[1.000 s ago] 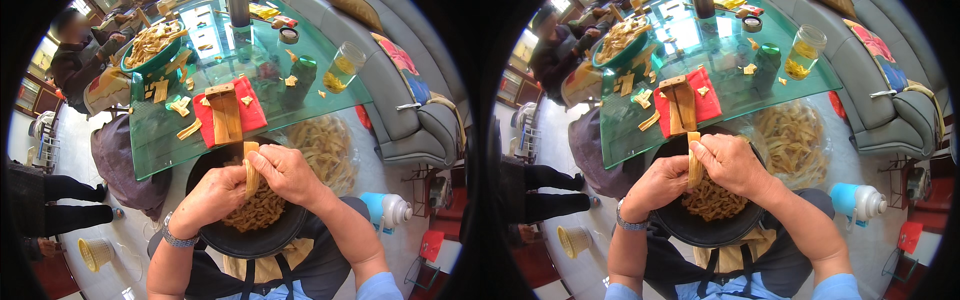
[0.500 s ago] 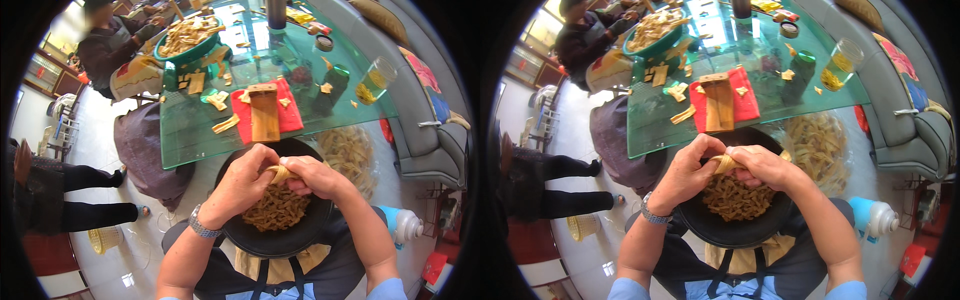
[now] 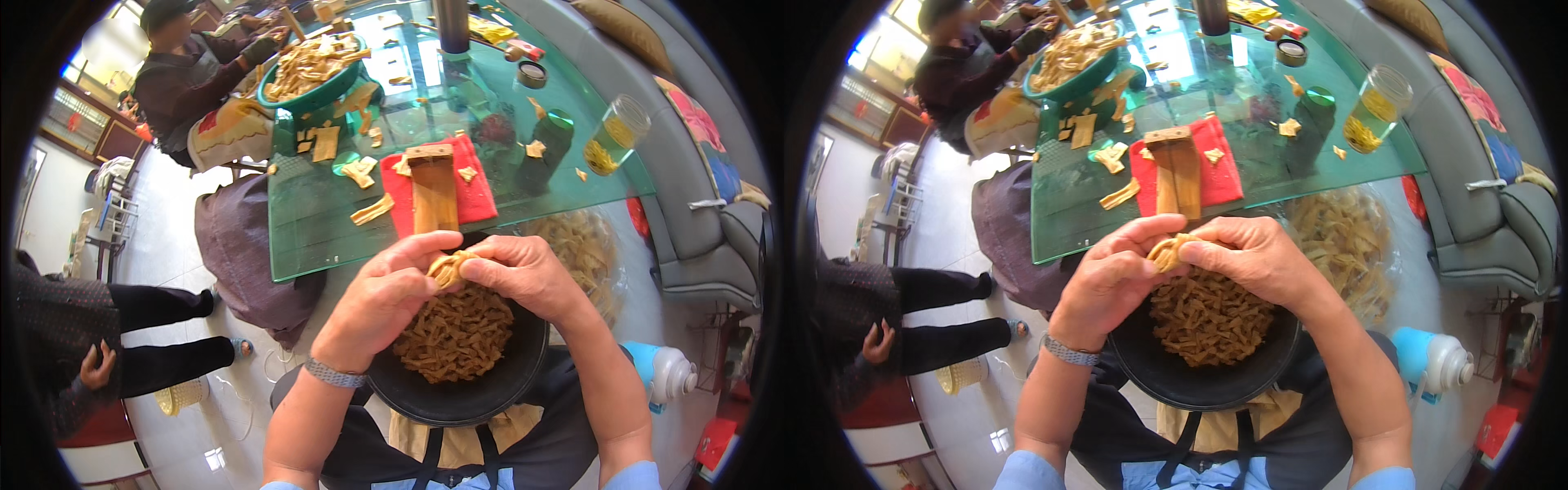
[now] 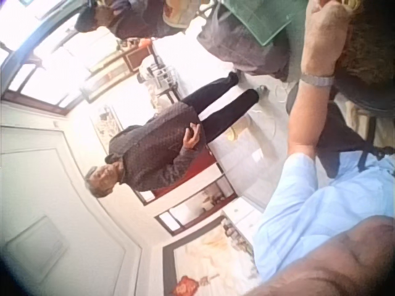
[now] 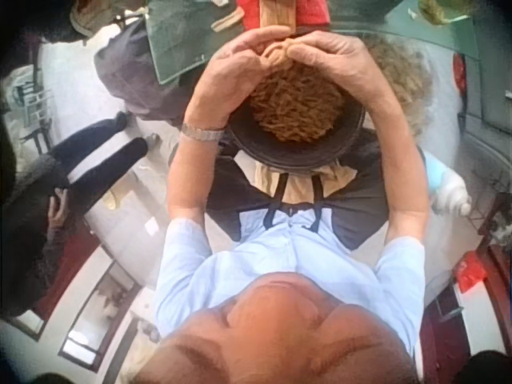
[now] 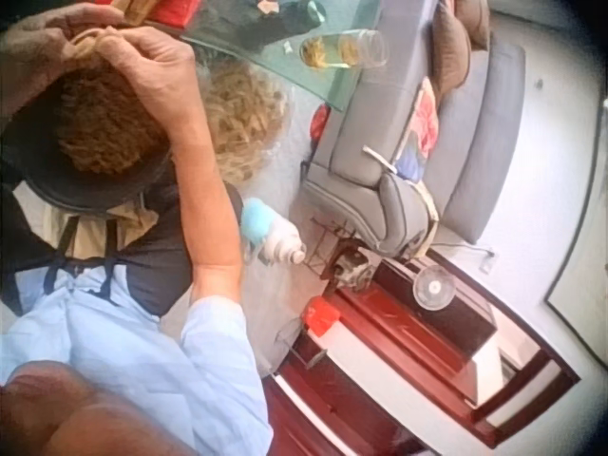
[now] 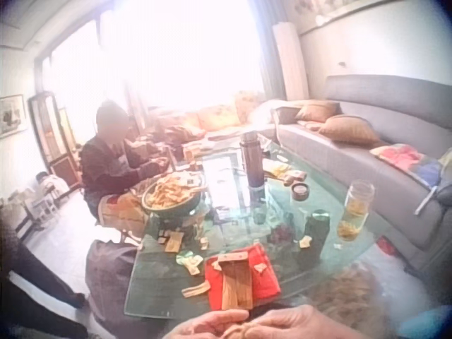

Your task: The person sits on the floor and tears long strips of dried food by hand into smaller pieces, placing them into a black bowl on their lap. Another person is seated across the table doing the same task.

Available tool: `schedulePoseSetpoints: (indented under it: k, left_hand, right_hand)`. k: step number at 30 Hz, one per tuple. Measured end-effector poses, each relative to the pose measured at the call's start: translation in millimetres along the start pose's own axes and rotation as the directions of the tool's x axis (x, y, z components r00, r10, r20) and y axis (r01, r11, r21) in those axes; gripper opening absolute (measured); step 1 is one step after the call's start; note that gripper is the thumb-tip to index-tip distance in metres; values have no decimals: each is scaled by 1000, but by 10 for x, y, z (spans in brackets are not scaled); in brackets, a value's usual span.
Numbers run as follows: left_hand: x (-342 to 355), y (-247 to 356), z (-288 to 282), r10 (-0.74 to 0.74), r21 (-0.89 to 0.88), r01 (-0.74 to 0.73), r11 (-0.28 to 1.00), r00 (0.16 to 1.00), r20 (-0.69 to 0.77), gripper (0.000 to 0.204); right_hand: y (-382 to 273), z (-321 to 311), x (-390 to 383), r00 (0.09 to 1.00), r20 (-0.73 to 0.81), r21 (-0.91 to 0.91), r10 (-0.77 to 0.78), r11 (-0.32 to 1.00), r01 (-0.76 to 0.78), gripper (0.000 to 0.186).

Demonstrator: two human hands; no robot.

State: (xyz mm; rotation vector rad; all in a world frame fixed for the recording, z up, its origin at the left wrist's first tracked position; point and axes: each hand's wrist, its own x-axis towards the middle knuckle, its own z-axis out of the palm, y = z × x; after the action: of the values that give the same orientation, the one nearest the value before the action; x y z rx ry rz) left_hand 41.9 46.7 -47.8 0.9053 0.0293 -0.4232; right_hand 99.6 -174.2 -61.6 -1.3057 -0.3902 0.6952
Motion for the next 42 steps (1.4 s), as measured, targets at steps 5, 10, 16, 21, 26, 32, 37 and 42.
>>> schedulePoseSetpoints:
  k: [5, 10, 16, 21, 26, 32, 37, 42]
  left_hand:
    - [24, -100, 10, 152, 349, -83, 933, 973, -174, 43]
    - [28, -193, 73, 304, 548, -123, 828, 918, -253, 22]
    - [-49, -121, 53, 133, 549, 0, 836, 970, -203, 23]
    - [-66, -145, 121, 209, 670, -18, 742, 956, -205, 25]
    - [-41, -141, 39, 267, 655, -20, 756, 922, -280, 19]
    - [-67, -42, -133, 212, 510, -1, 860, 910, -357, 22]
    - [-92, 0, -150, 228, 619, 28, 785, 916, -331, 21]
    - [-107, -78, -49, 360, 976, -108, 189, 932, 34, 31]
  right_hand:
    - [-40, 76, -36, 992, -98, 59, 82, 995, -77, 25]
    - [38, 49, -41, 985, -62, 181, 159, 973, -146, 30]
    - [90, 84, -21, 999, -5, 98, 46, 994, -45, 25]
    - [173, 155, -25, 992, -63, -204, -110, 974, 95, 28]
    - [132, 143, -22, 974, -121, -412, -193, 902, 127, 26]
    - [98, -49, -46, 987, -90, -422, -133, 903, 83, 23]
    - [72, -42, -68, 981, -105, -488, -163, 868, 92, 20]
    - [192, 110, -65, 977, -72, -613, -202, 782, 117, 18]
